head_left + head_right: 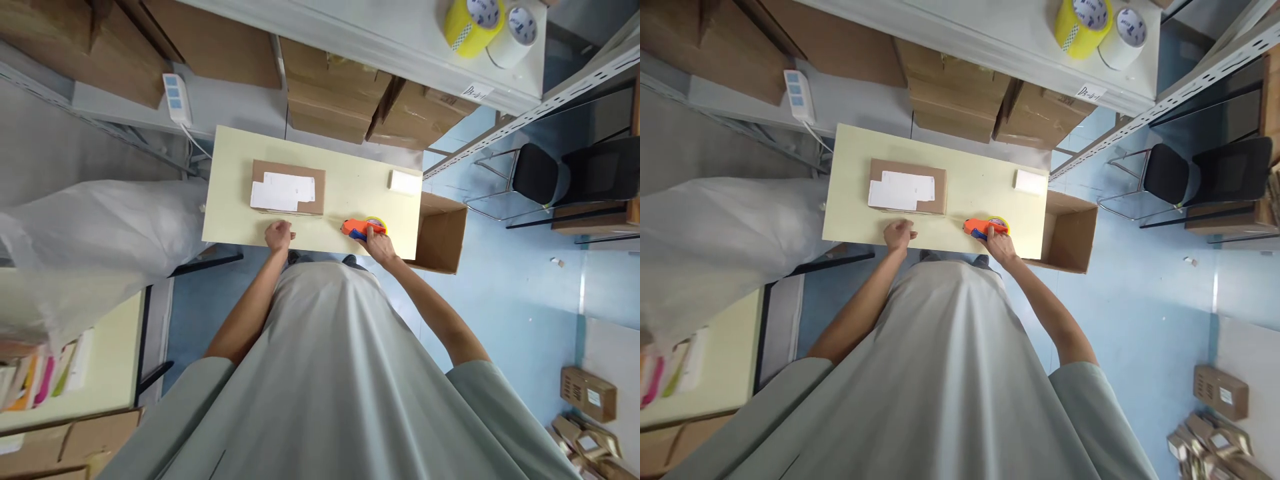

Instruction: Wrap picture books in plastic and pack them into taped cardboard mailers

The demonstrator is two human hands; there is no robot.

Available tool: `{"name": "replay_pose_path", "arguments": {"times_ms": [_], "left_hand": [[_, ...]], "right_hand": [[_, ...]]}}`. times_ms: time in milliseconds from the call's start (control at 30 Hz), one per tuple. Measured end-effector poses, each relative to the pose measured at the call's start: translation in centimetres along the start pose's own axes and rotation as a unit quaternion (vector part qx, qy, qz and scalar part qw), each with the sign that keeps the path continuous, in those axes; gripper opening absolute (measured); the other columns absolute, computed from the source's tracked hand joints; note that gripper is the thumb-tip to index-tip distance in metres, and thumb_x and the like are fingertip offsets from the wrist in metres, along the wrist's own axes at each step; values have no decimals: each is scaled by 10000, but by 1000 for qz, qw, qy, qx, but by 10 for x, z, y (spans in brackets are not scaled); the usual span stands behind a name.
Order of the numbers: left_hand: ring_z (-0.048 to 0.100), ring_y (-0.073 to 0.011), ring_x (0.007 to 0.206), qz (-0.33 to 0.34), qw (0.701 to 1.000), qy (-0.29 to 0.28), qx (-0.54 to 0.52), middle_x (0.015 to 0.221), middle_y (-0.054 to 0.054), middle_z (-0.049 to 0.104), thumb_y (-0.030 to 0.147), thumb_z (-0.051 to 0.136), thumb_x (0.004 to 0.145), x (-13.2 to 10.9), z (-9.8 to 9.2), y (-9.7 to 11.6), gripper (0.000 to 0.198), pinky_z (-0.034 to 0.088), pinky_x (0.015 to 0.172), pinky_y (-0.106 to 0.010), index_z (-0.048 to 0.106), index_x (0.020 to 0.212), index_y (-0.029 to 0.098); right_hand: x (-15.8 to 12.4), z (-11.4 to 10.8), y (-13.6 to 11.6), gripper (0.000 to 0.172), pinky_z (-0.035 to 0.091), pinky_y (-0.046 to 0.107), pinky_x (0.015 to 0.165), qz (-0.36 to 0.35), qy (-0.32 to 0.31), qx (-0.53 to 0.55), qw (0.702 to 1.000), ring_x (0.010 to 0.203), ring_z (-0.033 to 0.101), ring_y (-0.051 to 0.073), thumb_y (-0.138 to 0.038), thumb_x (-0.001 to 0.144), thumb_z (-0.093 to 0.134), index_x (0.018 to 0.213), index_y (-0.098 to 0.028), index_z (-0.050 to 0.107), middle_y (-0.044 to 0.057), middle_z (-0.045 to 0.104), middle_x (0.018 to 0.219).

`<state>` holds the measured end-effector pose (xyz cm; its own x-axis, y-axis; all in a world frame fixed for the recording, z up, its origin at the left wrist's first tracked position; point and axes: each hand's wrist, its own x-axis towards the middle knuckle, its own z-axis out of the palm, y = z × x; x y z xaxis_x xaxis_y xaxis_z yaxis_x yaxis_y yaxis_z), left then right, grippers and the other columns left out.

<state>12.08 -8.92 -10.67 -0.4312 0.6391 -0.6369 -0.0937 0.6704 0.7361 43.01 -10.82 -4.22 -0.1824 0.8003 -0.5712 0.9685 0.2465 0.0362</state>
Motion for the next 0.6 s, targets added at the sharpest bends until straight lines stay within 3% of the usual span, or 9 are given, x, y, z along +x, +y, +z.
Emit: {"name": "replay_pose_path", "arguments": {"times_ms": [100,200,300,433,600], "left_hand": [[819,-209,949,-107,983,-91,-120,941,-107,779,144,814,901,-15,4,12,108,714,974,-343,744,983,142],[826,-235,1044,-177,955,-129,-199,1010,-144,778,263,869,941,-22,21,32,201,719,1005,-338,769,1074,151],[815,-249,1095,-197,953,-98,-208,1058,-151,754,403,896,968,-17,46,52,338,723,990,-337,757,1162,165],[784,-221,1127,-187,967,-35,-170,1045,-118,744,405,864,1004,-7,71,63,298,706,1005,-335,739,1153,179],[777,-208,1132,-107,987,-4,-116,1067,-97,789,298,901,938,-8,70,55,202,678,1033,-341,749,1017,192]], "right_hand": [[-5,-1,-1,602,612,432,911,2,2,8,1000,1106,806,380,-513,1233,359,1561,-12,423,289,806,1175],[-7,-1,-1,601,601,416,935,2,2,22,1000,1098,812,363,-509,1232,389,1542,3,442,293,809,1166],[-5,0,-1,598,585,401,952,-7,9,22,1000,1122,813,351,-500,1237,387,1540,14,424,315,804,1210],[1,5,4,554,567,400,987,-22,21,18,999,1142,811,348,-474,1242,383,1505,10,441,305,813,1204],[9,12,10,520,541,411,1046,-56,29,15,998,1142,812,339,-467,1240,388,1470,-6,459,270,822,1158]]}}
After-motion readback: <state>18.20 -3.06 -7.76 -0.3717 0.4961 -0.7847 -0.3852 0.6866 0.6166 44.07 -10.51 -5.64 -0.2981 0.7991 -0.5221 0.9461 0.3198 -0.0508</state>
